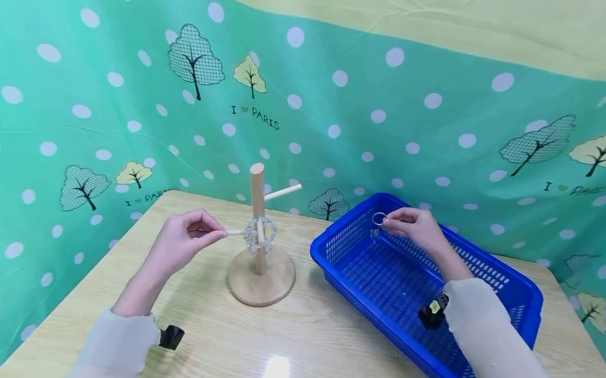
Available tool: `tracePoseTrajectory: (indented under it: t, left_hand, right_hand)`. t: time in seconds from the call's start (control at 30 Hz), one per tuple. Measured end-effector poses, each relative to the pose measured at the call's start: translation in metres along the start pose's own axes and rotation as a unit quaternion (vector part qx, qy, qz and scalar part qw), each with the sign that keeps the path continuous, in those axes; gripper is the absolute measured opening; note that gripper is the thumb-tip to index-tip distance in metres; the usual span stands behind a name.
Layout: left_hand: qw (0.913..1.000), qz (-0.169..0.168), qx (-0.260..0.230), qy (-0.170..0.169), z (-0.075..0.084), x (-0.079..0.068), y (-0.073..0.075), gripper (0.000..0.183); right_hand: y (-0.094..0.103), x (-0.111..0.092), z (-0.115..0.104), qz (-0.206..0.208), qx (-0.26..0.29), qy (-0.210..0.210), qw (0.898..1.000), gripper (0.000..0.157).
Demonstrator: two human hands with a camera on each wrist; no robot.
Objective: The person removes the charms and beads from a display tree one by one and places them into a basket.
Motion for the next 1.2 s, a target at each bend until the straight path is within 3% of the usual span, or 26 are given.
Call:
tracePoseTrajectory:
  t: [0.23,0.5,1.2]
  left_hand:
    - [1.0,0.002,0.0,-0.001,0.001,0.001,0.0,0.013]
    - [1.0,0.002,0.001,0.0,0.002,-0.001,0.0,0.014]
    - [1.0,0.0,-0.007,0.001,0.002,-0.001,0.0,0.013]
  right_hand:
    - [-0.005,-0.002,0.01,-0.059,-0.011,-0.031,0.998,0.03]
    - [-0.01,-0.003,0.022,-0.107,0.016,-0.059,0.992,0.026]
    - [-0.015,0.005,0.039,-0.109,0.006,-0.068,0.992,0.022]
Point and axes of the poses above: each hand's wrist, its own x-axis towards the middle knuckle, its own y-axis out of the back of the hand, z = x × y, the point moved 4 cm from there along x, towards the middle knuckle, and after that the axes turned 7 degrees about y, right-handed, at the moved point
